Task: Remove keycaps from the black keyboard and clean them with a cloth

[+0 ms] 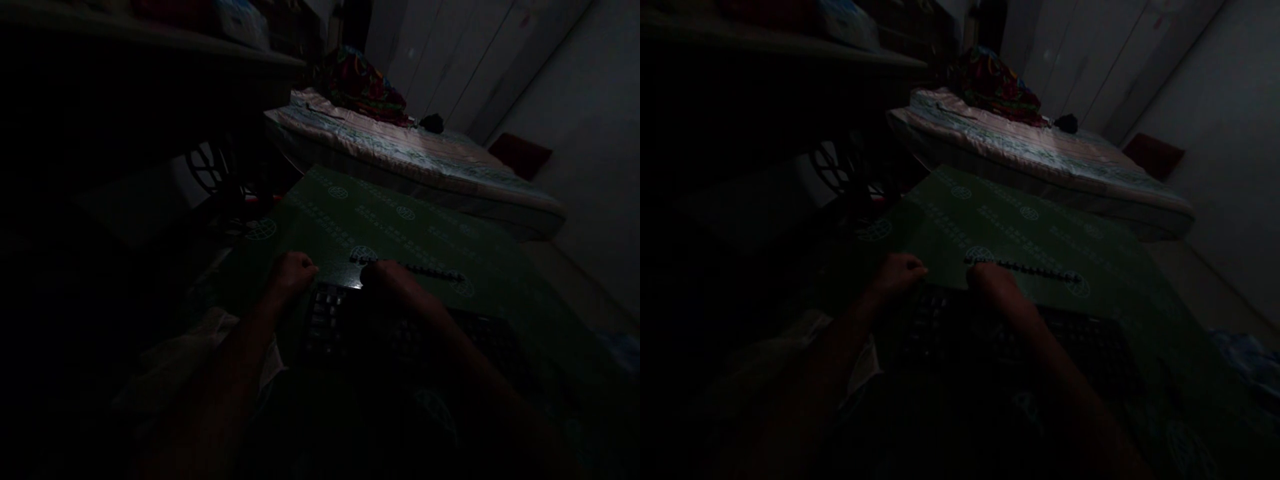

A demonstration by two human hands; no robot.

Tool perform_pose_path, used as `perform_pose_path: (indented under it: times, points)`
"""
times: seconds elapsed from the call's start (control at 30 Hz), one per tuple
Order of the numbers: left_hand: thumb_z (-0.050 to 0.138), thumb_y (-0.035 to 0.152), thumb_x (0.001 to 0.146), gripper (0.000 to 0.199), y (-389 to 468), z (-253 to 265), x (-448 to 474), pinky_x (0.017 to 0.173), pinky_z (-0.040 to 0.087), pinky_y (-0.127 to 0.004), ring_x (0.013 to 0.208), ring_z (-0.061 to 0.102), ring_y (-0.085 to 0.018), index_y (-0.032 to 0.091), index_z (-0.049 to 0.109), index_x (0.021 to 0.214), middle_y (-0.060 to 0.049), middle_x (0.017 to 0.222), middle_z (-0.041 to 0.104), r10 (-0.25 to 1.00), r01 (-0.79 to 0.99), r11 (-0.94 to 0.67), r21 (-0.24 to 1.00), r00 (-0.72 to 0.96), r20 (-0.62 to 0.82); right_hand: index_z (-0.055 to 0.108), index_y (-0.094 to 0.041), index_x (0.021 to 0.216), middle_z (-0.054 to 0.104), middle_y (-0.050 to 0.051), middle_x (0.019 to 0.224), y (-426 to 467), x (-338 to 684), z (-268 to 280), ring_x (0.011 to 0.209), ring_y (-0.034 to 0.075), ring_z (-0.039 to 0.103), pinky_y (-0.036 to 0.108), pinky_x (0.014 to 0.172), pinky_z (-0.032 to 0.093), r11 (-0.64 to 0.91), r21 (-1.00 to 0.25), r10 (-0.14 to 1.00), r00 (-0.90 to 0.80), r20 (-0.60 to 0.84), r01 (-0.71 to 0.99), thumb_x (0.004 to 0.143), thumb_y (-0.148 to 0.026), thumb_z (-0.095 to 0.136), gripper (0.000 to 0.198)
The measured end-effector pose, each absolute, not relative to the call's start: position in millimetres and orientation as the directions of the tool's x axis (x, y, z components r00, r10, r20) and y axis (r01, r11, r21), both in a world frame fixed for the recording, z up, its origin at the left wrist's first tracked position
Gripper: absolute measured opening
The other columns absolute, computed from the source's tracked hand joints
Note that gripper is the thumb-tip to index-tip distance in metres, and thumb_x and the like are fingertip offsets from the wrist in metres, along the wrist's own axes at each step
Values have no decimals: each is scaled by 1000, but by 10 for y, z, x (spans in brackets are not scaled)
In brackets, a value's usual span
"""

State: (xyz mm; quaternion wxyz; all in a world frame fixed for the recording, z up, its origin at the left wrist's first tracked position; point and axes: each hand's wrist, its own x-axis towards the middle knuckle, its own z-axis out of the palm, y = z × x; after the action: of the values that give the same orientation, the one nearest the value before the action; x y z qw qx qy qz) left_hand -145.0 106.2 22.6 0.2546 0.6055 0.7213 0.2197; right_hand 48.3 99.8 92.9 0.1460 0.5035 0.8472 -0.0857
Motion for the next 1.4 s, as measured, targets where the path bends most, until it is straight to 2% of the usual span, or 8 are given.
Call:
perform_pose_path:
  times: [0.1,0.23,0.57,0.77,0.9,1.1,1.27,1.4]
  points:
    - [55,32,68,27,1063,259,-1454,60,44,-24,73,63,-19,13,71,80,-8,82,71,980,755,198,625,-157,-121,67,-14,100,70,10,94,901,288,934,81,17,64,20,59,38,599,-153,750,-618,-238,786,85,-14,45,27]
    - [56,32,67,22,1058,296,-1460,61,45,-22,74,64,-18,17,70,74,-5,80,72,982,744,188,641,-154,-109,66,-16,103,69,9,104,849,186,912,93,17,62,19,65,40,585,-142,757,-601,-259,798,86,-13,43,29]
    - [54,33,69,22,1048,303,-1431,65,45,-25,76,63,-19,18,69,74,-6,82,71,990,770,142,622,-113,-87,72,-10,85,71,14,83,944,1755,931,72,20,67,22,55,41,188,135,883,-107,-457,973,78,-10,52,22]
    - [55,32,67,19,1066,361,-1426,69,46,-25,80,64,-21,18,67,70,-5,85,70,989,782,149,605,-105,-108,61,-21,116,65,9,114,869,1429,742,104,18,59,21,77,42,358,-77,903,-366,-225,931,83,-14,47,37]
    - [55,34,65,21,1070,333,-1454,70,47,-27,81,63,-22,18,68,72,-5,85,70,989,765,148,627,-105,-105,67,-16,97,66,12,104,867,1557,712,95,21,62,24,69,41,333,32,916,-315,-246,942,81,-12,47,26]
    - [54,37,64,23,1097,224,-1487,70,46,-27,80,63,-22,21,68,72,-4,84,70,995,780,98,618,-68,-72,68,-13,84,68,15,88,854,2448,881,77,21,65,24,53,35,12,261,924,89,-373,965,82,-12,44,23]
    - [52,39,64,26,1078,223,-1485,68,45,-26,77,63,-21,20,68,75,-3,82,69,996,777,81,624,-41,-77,68,-15,83,68,14,85,898,2462,857,73,19,64,23,51,32,-19,275,916,127,-380,961,81,-14,45,24]
    - [52,39,66,28,1044,248,-1472,68,45,-27,77,63,-21,19,69,76,-4,82,69,997,793,62,606,-26,-67,68,-16,85,68,8,84,970,2146,784,74,15,63,21,54,33,122,105,908,-68,-413,987,79,-13,47,21]
